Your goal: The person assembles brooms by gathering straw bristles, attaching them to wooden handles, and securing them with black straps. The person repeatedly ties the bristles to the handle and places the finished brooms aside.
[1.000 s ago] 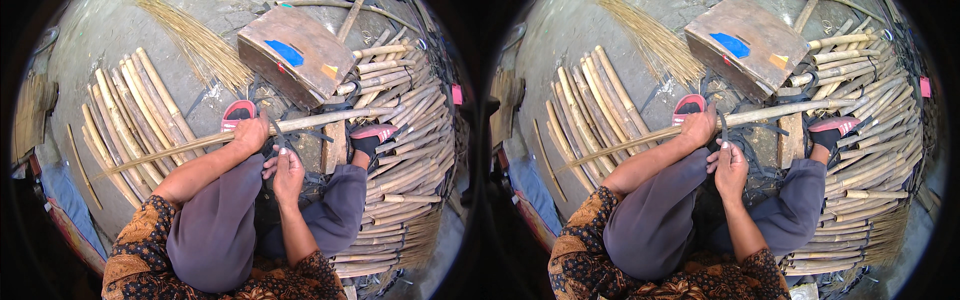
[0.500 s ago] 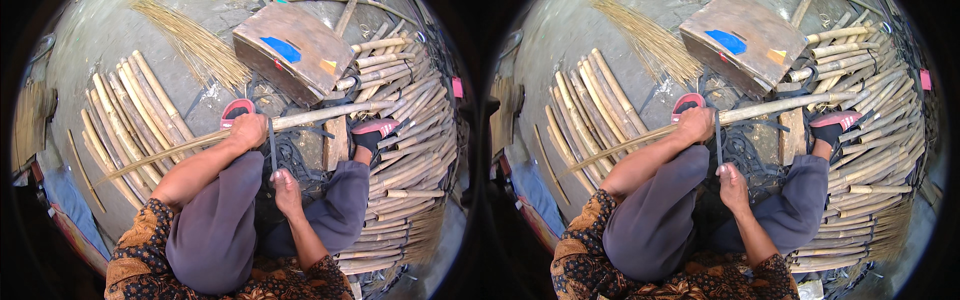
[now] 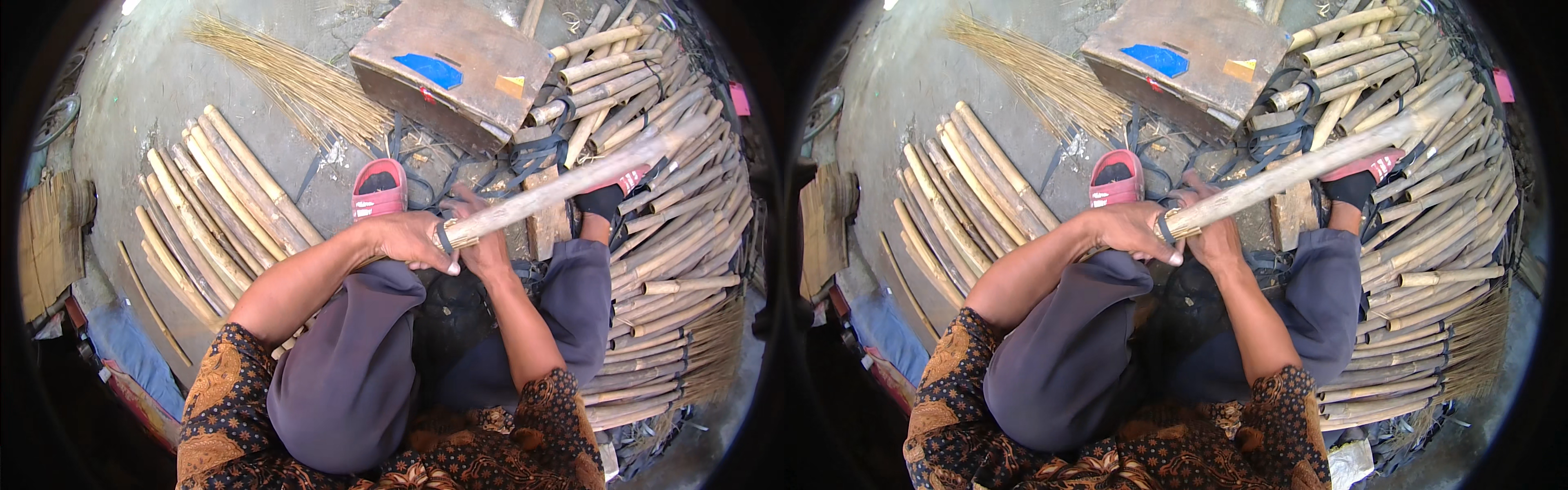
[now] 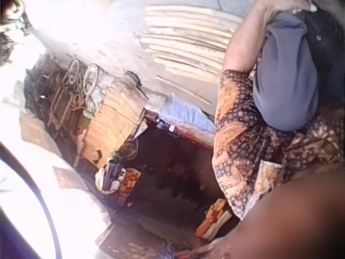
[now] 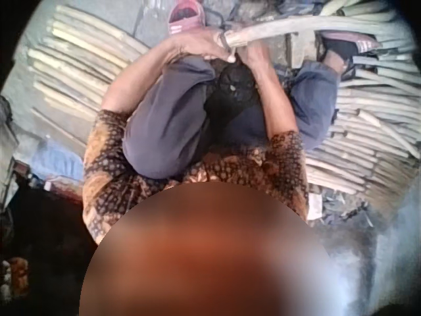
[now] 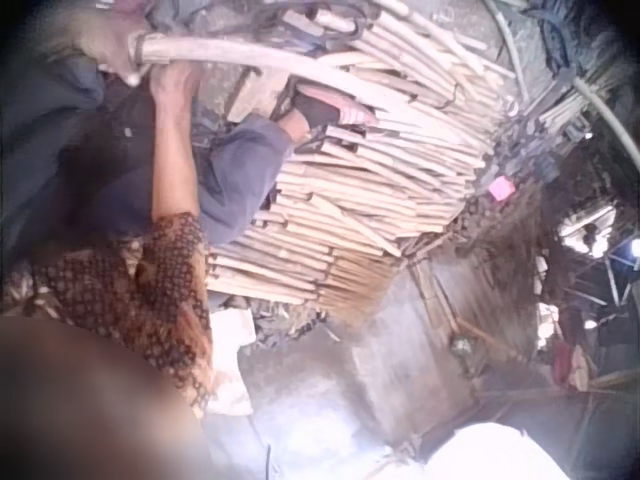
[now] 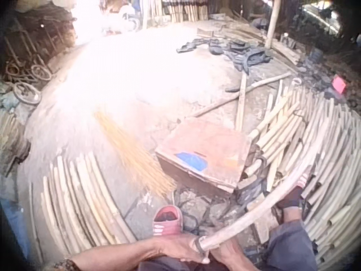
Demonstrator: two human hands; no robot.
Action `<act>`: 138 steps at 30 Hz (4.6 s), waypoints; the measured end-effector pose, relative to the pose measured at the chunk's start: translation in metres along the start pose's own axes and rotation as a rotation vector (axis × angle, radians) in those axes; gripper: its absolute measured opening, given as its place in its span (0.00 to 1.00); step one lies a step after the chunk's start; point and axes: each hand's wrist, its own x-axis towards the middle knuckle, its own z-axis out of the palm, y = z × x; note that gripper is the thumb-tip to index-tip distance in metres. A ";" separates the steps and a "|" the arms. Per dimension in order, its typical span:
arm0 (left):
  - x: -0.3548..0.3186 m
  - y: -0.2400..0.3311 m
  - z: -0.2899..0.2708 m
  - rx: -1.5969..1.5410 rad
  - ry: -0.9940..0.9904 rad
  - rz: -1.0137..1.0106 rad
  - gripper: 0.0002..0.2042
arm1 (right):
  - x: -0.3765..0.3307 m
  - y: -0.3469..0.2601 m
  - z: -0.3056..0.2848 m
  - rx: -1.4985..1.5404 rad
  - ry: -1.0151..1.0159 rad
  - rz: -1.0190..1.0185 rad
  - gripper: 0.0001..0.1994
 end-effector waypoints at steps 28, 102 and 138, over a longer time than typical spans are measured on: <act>0.048 -0.057 0.011 0.524 0.581 -0.058 0.29 | -0.092 -0.094 -0.070 1.264 -0.057 0.906 0.37; 0.036 -0.041 0.006 0.629 0.484 -0.210 0.25 | -0.057 -0.094 -0.051 1.332 -0.034 1.239 0.14; 0.047 -0.050 0.006 0.756 0.538 -0.103 0.29 | 0.067 -0.020 -0.001 0.182 -0.587 0.762 0.24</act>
